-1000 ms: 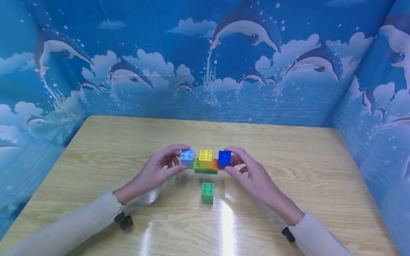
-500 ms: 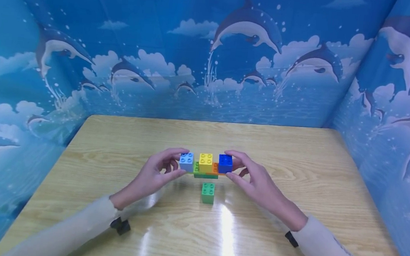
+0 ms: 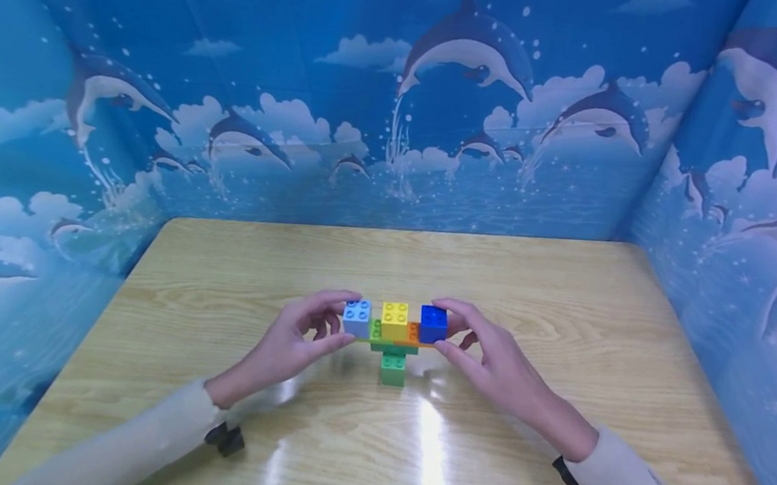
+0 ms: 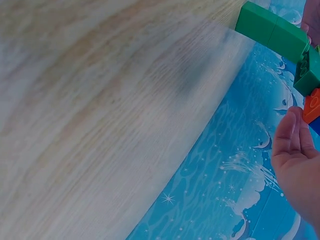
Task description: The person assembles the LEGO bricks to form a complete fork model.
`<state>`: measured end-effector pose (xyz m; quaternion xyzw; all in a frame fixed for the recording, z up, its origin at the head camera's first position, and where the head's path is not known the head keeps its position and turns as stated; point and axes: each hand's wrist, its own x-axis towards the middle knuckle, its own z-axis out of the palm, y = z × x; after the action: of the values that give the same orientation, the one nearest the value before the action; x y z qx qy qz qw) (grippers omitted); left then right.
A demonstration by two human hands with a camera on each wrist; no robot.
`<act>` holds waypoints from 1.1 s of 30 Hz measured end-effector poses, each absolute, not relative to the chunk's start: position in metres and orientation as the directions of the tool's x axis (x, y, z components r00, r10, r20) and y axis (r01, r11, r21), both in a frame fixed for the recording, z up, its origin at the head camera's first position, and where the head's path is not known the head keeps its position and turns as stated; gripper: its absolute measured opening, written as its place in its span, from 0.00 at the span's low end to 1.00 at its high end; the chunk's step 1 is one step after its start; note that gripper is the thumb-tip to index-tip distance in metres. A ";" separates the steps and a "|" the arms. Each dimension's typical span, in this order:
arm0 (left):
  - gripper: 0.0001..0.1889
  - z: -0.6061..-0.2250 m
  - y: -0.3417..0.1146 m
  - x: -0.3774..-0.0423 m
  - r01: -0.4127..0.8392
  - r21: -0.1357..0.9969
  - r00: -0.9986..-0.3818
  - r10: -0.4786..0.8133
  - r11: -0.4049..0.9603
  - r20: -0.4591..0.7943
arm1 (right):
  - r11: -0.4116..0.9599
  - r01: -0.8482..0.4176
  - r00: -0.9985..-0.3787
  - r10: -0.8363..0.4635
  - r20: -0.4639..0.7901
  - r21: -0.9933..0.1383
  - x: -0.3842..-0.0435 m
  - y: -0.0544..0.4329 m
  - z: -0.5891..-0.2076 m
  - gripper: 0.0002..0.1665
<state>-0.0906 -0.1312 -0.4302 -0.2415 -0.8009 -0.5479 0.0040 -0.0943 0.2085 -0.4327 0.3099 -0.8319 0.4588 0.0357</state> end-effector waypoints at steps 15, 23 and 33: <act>0.31 -0.433 -0.131 -0.084 0.396 0.870 -0.879 0.396 0.294 0.266 | 0.399 -0.557 -0.802 -0.486 0.347 -0.728 -0.084 0.209 -0.435 0.37; 0.32 -0.431 -0.130 -0.080 0.375 0.885 -0.882 0.401 0.276 0.249 | 0.407 -0.561 -0.802 -0.483 0.351 -0.721 -0.081 0.210 -0.434 0.37; 0.32 -0.432 -0.131 -0.076 0.400 0.875 -0.872 0.407 0.273 0.272 | 0.398 -0.566 -0.799 -0.480 0.362 -0.722 -0.077 0.211 -0.437 0.37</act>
<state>-0.0755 -0.1308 -0.4317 -0.2530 -0.7979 -0.5472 -0.0033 -0.0770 0.2111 -0.4368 0.3134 -0.8347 0.4502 0.0477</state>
